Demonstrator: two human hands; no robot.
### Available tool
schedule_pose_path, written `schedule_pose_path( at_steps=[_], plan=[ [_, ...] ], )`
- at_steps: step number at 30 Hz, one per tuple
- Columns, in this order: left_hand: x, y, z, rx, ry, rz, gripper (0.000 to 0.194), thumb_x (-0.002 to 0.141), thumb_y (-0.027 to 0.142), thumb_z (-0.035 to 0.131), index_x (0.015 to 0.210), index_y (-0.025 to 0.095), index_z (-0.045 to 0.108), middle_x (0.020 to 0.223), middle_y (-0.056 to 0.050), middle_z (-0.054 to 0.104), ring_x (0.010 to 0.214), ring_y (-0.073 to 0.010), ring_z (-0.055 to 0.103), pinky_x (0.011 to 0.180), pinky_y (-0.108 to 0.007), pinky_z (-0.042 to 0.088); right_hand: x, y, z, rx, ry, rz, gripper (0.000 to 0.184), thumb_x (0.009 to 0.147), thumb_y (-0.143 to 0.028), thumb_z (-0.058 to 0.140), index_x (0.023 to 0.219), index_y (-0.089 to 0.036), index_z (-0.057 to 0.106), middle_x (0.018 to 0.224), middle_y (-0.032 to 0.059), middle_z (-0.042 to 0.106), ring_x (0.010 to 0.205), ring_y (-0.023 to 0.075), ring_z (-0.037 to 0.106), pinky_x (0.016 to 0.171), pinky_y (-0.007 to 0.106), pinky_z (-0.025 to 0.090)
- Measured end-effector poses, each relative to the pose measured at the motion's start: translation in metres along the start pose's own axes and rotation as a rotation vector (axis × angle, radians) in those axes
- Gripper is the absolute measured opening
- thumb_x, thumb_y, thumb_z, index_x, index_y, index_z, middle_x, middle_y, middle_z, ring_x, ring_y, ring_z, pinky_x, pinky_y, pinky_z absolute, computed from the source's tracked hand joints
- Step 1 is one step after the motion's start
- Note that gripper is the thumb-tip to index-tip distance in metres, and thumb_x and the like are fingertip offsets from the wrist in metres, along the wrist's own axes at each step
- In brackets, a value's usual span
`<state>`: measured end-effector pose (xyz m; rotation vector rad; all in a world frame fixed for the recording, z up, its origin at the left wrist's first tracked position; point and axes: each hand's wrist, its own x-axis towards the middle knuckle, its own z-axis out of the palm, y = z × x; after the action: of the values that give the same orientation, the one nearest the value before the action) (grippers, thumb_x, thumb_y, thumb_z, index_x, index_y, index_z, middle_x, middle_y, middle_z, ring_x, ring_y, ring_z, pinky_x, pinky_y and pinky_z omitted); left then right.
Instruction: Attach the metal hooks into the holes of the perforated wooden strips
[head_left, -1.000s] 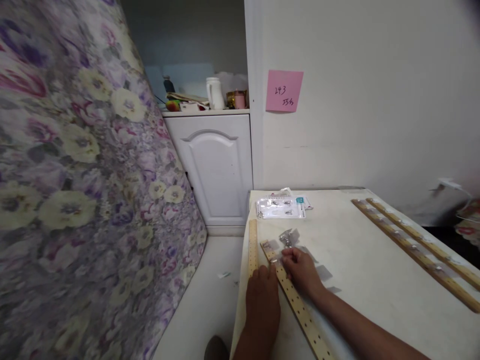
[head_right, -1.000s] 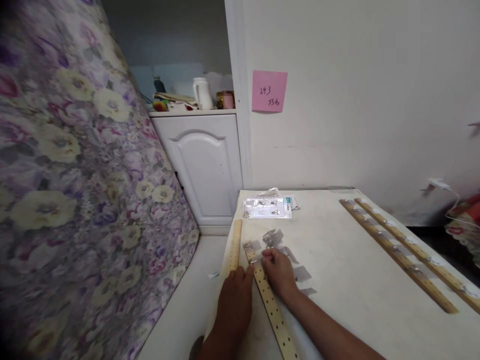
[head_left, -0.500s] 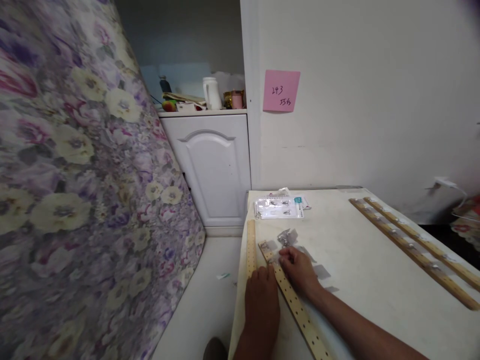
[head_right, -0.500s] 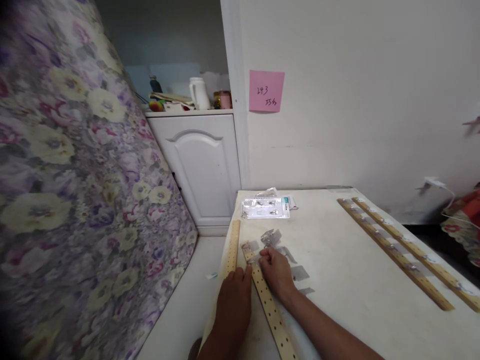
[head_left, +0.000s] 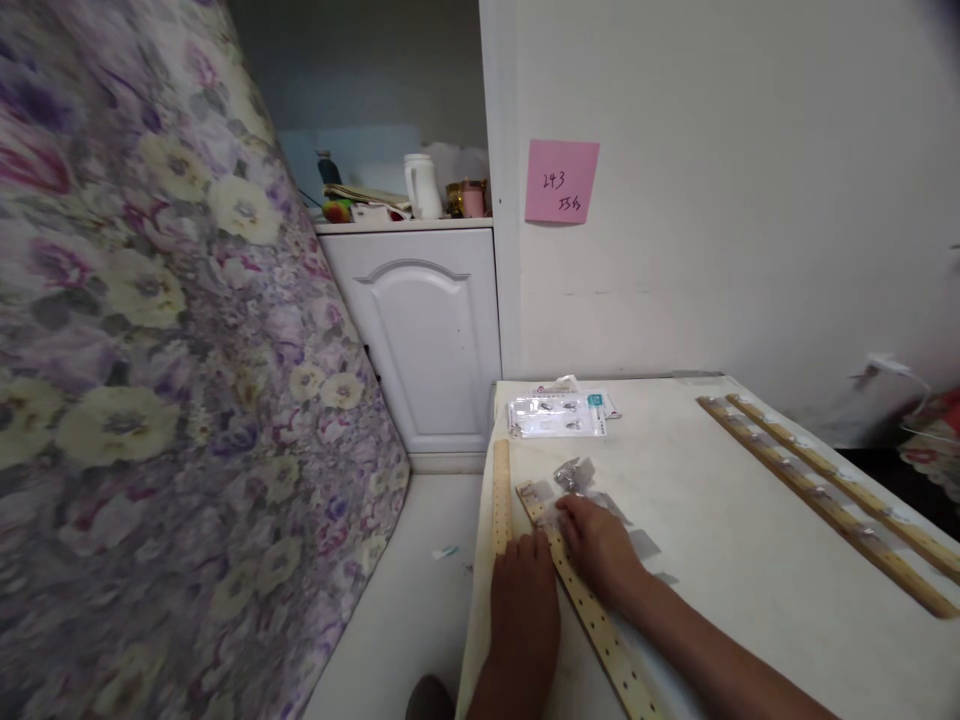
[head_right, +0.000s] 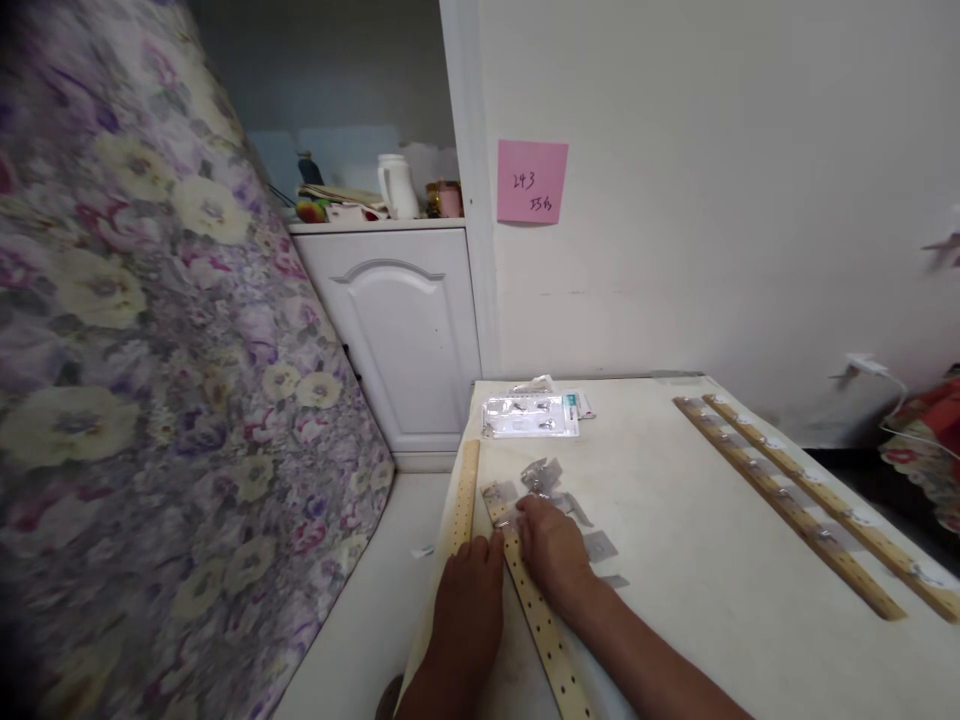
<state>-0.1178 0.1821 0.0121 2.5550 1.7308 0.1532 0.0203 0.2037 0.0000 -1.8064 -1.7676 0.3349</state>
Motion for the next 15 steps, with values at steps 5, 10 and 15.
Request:
schedule_pose_path(
  at_steps=[5, 10, 15],
  plan=[
    [0.001, -0.001, 0.001, -0.005, -0.012, 0.01, 0.044, 0.087, 0.004, 0.033, 0.128, 0.014, 0.048, 0.108, -0.011, 0.06, 0.099, -0.0246, 0.054, 0.085, -0.038, 0.04, -0.006, -0.005, -0.013, -0.154, -0.029, -0.047, 0.03, 0.086, -0.014, 0.039, 0.101, -0.019, 0.064, 0.099, 0.0091, 0.067, 0.087, 0.0202, 0.063, 0.075, 0.028, 0.045],
    [0.002, -0.002, 0.002, -0.003, 0.008, 0.022, 0.042, 0.088, 0.006, 0.036, 0.126, 0.015, 0.049, 0.104, -0.01, 0.061, 0.096, -0.0232, 0.055, 0.083, -0.037, 0.04, -0.004, -0.008, -0.022, -0.123, -0.027, -0.157, 0.035, 0.085, -0.01, 0.039, 0.109, -0.02, 0.061, 0.108, 0.0069, 0.064, 0.09, 0.0179, 0.063, 0.075, 0.025, 0.045],
    [0.002, -0.002, 0.001, 0.004, 0.01, 0.025, 0.042, 0.087, 0.005, 0.036, 0.125, 0.015, 0.051, 0.103, -0.01, 0.061, 0.094, -0.0227, 0.055, 0.082, -0.036, 0.04, 0.008, -0.01, -0.019, -0.089, -0.13, -0.224, 0.033, 0.08, -0.009, 0.044, 0.106, -0.019, 0.062, 0.106, 0.0074, 0.065, 0.093, 0.0188, 0.062, 0.082, 0.026, 0.044]
  ],
)
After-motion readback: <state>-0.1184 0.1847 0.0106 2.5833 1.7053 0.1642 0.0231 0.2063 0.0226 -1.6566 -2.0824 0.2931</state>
